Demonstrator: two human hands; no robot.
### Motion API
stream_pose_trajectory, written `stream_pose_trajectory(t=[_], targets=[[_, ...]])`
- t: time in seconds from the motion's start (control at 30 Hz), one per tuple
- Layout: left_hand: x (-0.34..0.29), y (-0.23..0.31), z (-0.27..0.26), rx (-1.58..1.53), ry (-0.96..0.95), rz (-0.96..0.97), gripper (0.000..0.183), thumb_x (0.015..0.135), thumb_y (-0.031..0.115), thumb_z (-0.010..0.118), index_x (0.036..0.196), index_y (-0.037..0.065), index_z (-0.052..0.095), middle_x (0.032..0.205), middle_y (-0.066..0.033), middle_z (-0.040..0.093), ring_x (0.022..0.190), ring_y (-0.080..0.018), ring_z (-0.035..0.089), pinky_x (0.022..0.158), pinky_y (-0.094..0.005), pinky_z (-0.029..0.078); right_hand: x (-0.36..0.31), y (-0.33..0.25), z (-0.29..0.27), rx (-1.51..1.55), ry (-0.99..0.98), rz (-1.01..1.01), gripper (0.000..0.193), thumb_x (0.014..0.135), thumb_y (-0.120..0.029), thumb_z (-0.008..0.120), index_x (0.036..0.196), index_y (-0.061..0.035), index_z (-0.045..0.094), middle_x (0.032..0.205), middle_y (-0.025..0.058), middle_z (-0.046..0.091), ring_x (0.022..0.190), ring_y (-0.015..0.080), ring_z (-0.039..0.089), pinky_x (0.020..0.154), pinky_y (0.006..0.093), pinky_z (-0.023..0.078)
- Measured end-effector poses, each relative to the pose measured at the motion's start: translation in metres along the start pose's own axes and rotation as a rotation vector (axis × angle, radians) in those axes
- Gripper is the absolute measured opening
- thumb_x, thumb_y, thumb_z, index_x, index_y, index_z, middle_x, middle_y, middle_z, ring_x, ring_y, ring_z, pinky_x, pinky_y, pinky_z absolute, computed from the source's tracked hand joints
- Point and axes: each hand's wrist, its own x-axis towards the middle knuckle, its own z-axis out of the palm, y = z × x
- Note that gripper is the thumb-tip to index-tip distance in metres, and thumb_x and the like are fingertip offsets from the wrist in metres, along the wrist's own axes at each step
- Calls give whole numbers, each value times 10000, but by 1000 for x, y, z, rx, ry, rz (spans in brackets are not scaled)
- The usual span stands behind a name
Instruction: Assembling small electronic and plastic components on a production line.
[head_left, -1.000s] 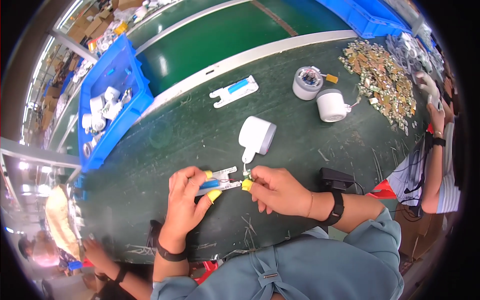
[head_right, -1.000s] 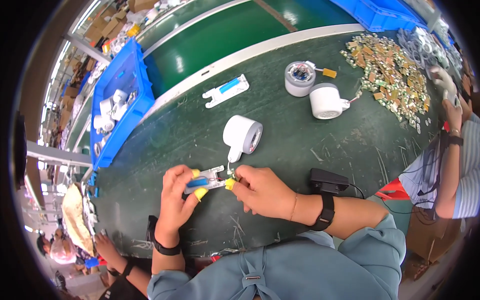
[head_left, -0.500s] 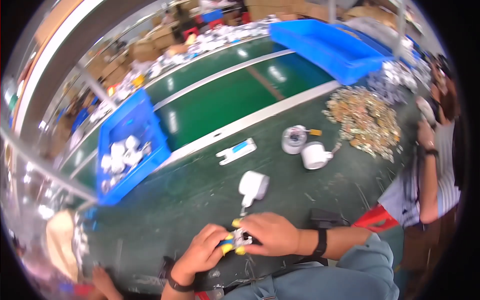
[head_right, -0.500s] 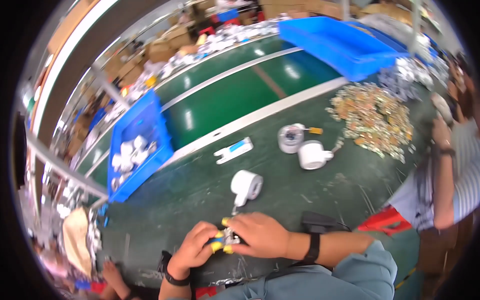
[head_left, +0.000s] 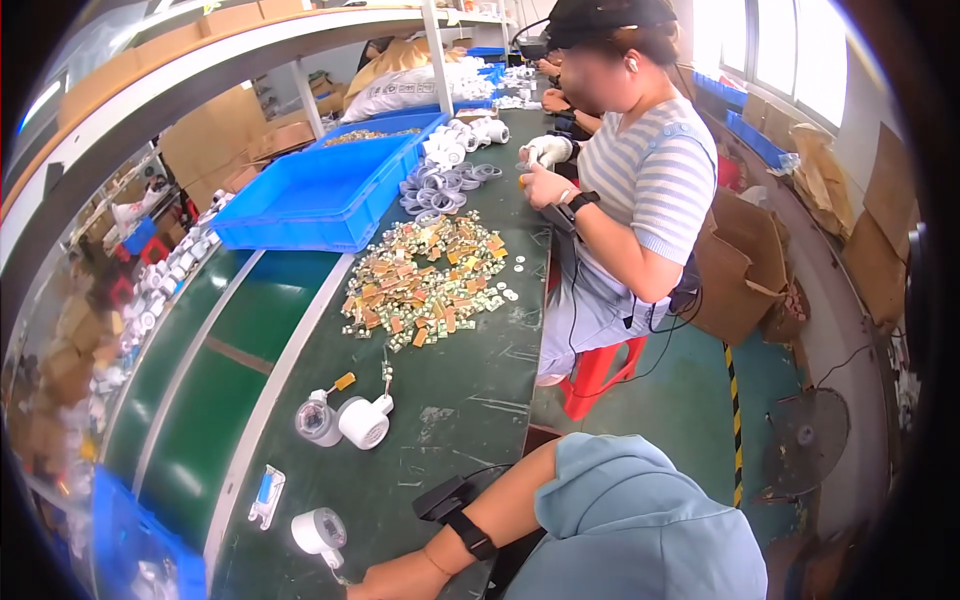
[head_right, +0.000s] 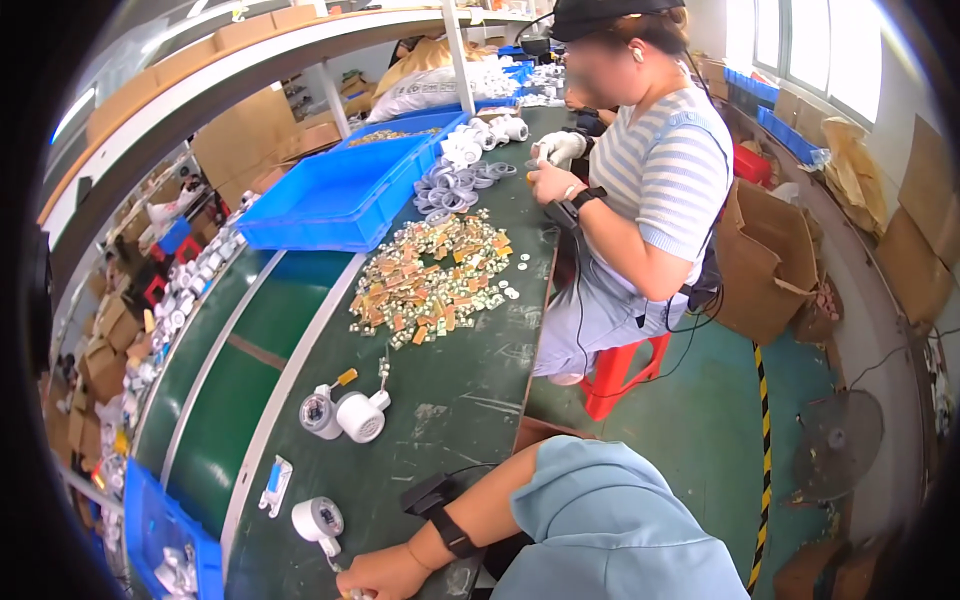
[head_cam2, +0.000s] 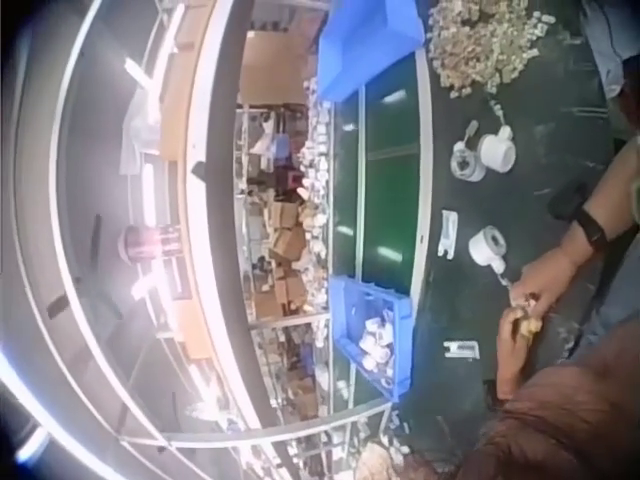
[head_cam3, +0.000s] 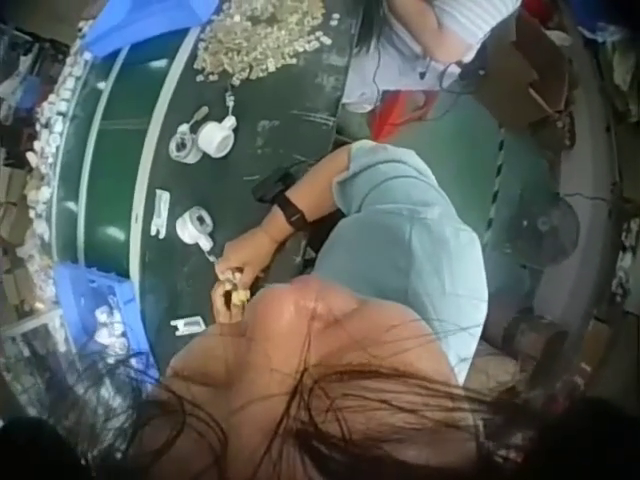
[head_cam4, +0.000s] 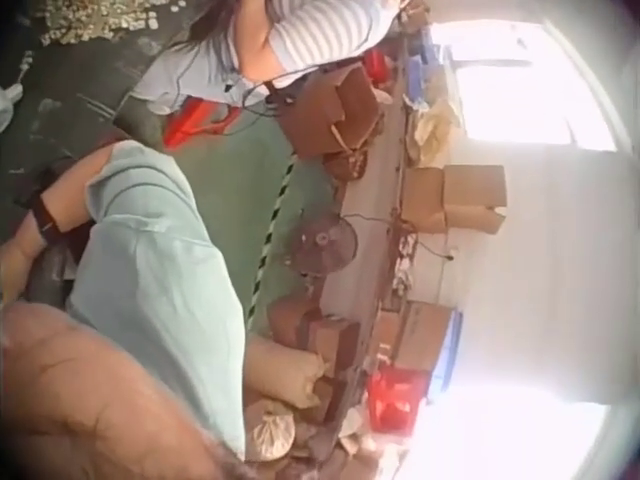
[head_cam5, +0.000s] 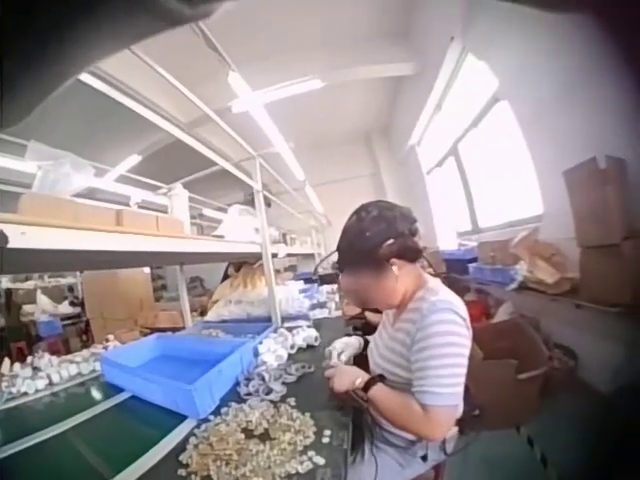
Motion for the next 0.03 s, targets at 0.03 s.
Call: stream_pose_trajectory(t=[0.03], targets=[[1, -9, -3, 4, -5, 3, 498, 939, 451, 573, 1255, 76, 489, 1250, -169, 530, 1088, -306, 524, 1020, -451, 381, 3, 8, 2, 4, 19, -22, 357, 831, -275, 725, 1020, -29, 548, 771, 151, 644, 717, 274, 656, 605, 401, 492]])
